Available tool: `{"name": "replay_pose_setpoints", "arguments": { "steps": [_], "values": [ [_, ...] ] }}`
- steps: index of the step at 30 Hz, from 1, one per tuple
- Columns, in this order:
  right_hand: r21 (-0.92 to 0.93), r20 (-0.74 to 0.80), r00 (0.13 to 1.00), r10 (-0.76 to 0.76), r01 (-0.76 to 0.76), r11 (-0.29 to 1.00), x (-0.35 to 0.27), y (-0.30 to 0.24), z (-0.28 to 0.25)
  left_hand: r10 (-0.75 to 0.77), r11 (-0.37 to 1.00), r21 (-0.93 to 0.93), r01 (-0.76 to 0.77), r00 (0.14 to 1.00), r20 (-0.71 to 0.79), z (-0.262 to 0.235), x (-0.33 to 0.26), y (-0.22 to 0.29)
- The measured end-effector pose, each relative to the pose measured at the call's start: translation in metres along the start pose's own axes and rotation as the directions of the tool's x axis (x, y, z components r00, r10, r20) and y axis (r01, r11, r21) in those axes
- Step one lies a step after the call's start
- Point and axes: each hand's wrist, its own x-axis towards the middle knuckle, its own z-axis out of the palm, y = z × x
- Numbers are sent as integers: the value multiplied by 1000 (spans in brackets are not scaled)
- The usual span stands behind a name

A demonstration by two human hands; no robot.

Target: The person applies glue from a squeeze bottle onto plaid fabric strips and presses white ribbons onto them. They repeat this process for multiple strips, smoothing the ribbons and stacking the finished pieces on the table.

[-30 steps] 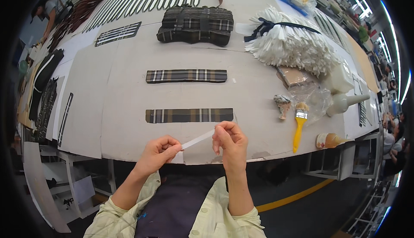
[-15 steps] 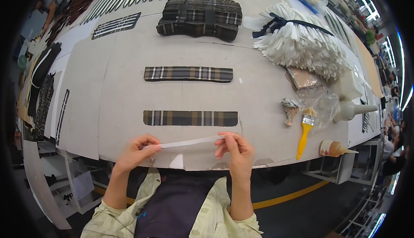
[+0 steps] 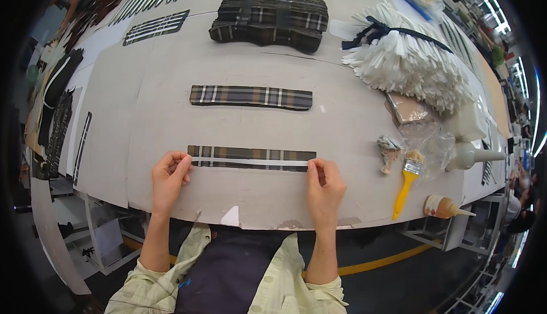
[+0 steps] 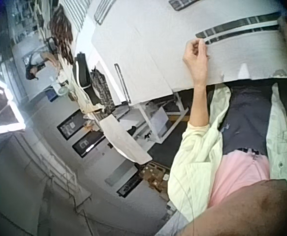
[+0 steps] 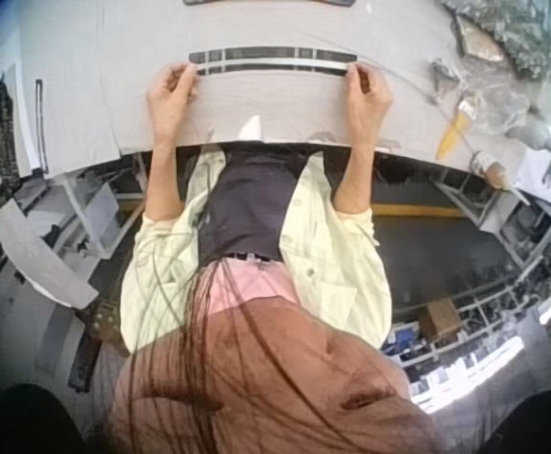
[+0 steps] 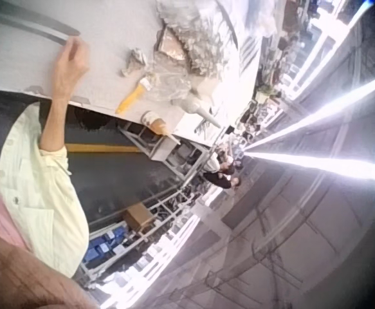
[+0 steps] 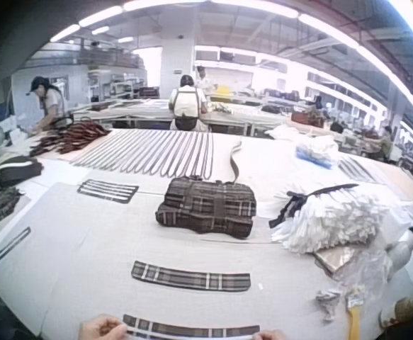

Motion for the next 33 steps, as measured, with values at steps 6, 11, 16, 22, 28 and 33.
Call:
{"name": "replay_pose_setpoints", "arguments": {
  "steps": [6, 11, 16, 22, 28, 33],
  "values": [
    [-132, -7, 999, -46, 45, 990, 6, 2, 10, 124, 977, 184, -105, 988, -93, 9, 4, -5],
    [-191, 27, 997, -78, 82, 978, 11, 5, 9, 124, 972, 212, -102, 988, -95, 10, 7, -6],
    [-254, 48, 993, -110, 119, 960, 14, 6, 9, 162, 951, 282, -125, 980, -113, 12, 9, -9],
    [-286, 60, 989, -138, 150, 946, 13, 3, 11, 164, 944, 306, -121, 980, -117, 13, 10, -7],
    [-255, 54, 993, -102, 112, 960, 11, -3, 13, 203, 931, 327, -163, 975, -93, 12, 12, -11],
    [-280, 69, 988, -136, 150, 948, 12, 1, 10, 227, 912, 364, -186, 971, -73, 12, 12, -10]
  ]
}}
